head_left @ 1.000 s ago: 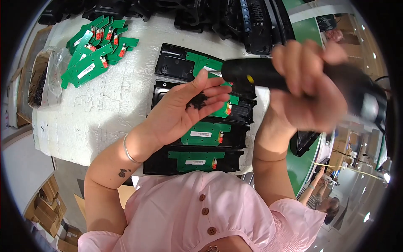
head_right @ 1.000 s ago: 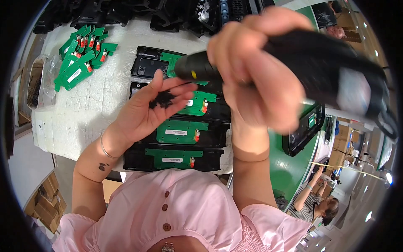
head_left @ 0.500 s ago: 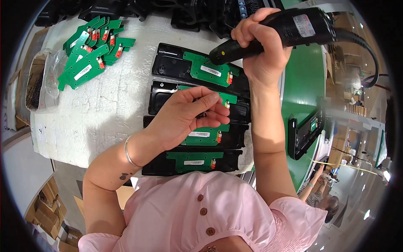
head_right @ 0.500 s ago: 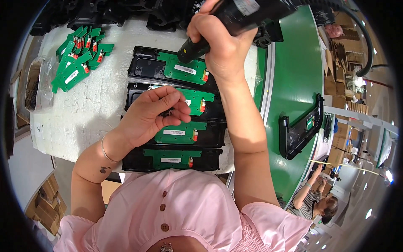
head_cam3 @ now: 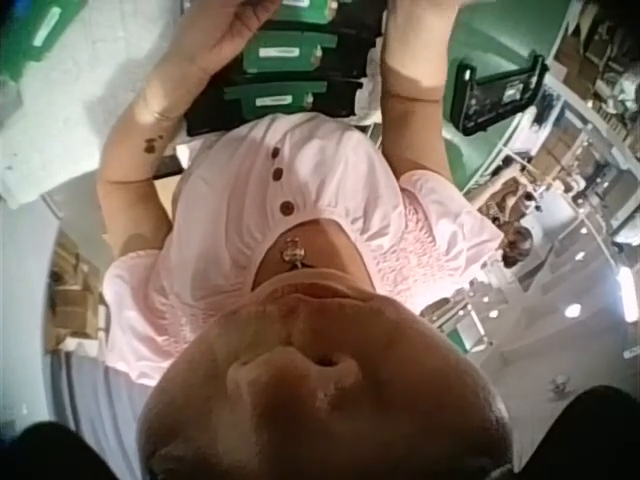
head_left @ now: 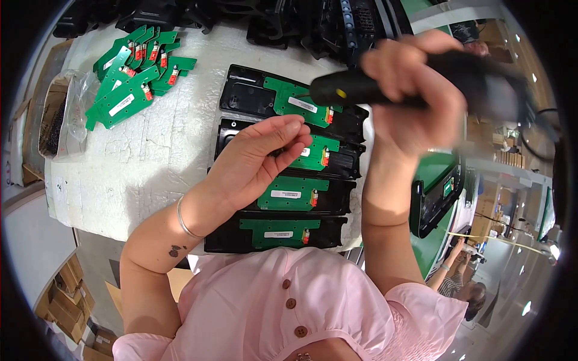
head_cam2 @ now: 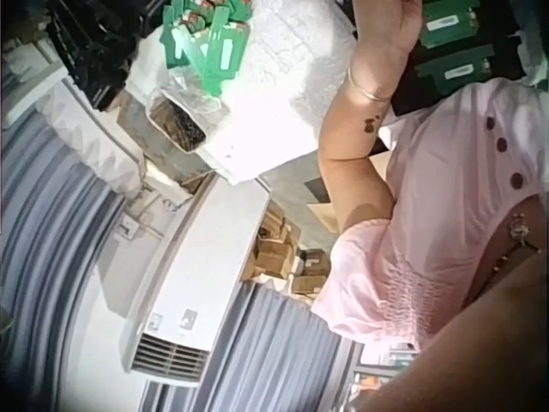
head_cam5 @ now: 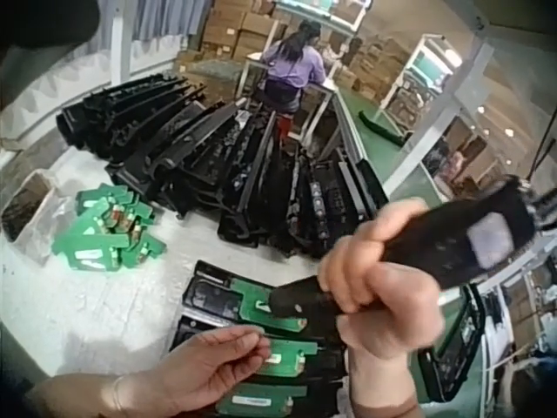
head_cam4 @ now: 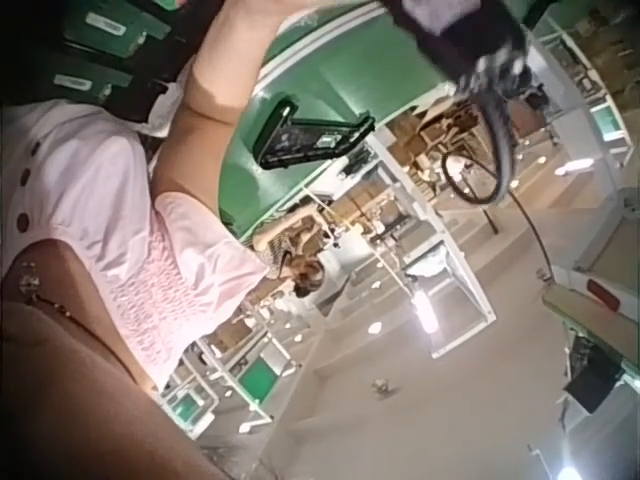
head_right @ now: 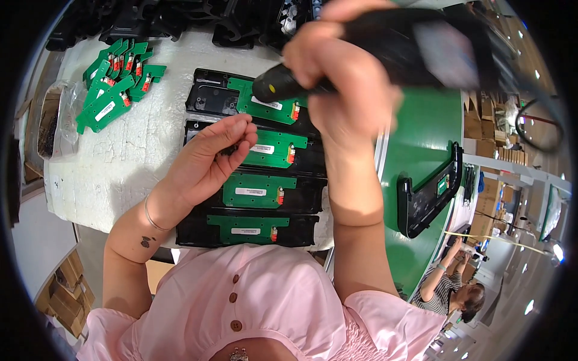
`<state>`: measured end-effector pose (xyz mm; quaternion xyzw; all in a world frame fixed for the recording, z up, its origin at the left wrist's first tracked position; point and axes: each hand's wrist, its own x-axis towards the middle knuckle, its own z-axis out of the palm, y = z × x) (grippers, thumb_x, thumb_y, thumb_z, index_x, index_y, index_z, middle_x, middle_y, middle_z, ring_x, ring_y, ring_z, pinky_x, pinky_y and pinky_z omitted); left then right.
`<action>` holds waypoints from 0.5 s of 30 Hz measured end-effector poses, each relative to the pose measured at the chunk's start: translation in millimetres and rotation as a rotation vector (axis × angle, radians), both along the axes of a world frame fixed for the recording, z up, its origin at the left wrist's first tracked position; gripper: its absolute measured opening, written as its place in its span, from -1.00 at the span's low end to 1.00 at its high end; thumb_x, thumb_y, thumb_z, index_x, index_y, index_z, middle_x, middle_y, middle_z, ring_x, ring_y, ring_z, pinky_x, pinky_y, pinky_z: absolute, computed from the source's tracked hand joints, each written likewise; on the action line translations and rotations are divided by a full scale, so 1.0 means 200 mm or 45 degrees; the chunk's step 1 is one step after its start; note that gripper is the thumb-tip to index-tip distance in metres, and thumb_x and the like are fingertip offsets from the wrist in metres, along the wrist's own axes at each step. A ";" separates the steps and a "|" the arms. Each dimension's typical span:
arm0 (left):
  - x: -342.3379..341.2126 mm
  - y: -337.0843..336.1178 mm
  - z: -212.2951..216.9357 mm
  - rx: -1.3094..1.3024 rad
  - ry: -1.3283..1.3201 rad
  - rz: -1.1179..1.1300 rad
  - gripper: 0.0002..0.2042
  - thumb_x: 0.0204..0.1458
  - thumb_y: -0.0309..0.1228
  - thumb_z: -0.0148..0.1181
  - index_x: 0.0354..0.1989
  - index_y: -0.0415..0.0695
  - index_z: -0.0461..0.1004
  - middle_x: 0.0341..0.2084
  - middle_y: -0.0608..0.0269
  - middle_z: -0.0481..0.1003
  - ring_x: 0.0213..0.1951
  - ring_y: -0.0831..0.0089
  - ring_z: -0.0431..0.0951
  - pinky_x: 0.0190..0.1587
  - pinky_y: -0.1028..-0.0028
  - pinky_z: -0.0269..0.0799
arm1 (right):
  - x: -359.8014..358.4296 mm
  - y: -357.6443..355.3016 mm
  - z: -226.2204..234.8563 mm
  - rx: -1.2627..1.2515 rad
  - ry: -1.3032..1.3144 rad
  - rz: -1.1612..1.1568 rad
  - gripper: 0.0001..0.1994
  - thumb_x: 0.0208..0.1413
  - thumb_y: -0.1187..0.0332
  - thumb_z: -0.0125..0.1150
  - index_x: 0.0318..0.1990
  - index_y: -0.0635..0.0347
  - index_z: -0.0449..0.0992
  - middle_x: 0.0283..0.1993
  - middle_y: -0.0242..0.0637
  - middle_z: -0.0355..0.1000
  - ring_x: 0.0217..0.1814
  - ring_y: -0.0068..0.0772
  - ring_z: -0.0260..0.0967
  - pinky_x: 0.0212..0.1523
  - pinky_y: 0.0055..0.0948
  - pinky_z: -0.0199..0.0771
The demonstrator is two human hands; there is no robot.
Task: Assembling components of electronic devices by inserting circuit boards into plastic housings and securing them with an electric screwdriver.
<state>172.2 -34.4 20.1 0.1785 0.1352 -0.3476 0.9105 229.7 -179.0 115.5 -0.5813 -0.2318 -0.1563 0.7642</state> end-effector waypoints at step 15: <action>-0.01 -0.01 -0.01 -0.283 -0.013 -0.038 -0.84 0.09 -0.39 0.02 -0.23 -0.20 0.41 -0.37 0.33 0.45 -0.31 0.63 0.48 -0.24 0.74 0.46 | -0.21 -0.14 0.17 -0.030 -0.061 0.538 -0.68 -0.20 0.43 0.06 -0.18 0.13 0.28 -0.60 -0.59 0.21 -0.59 -0.71 0.15 -0.40 -0.64 0.09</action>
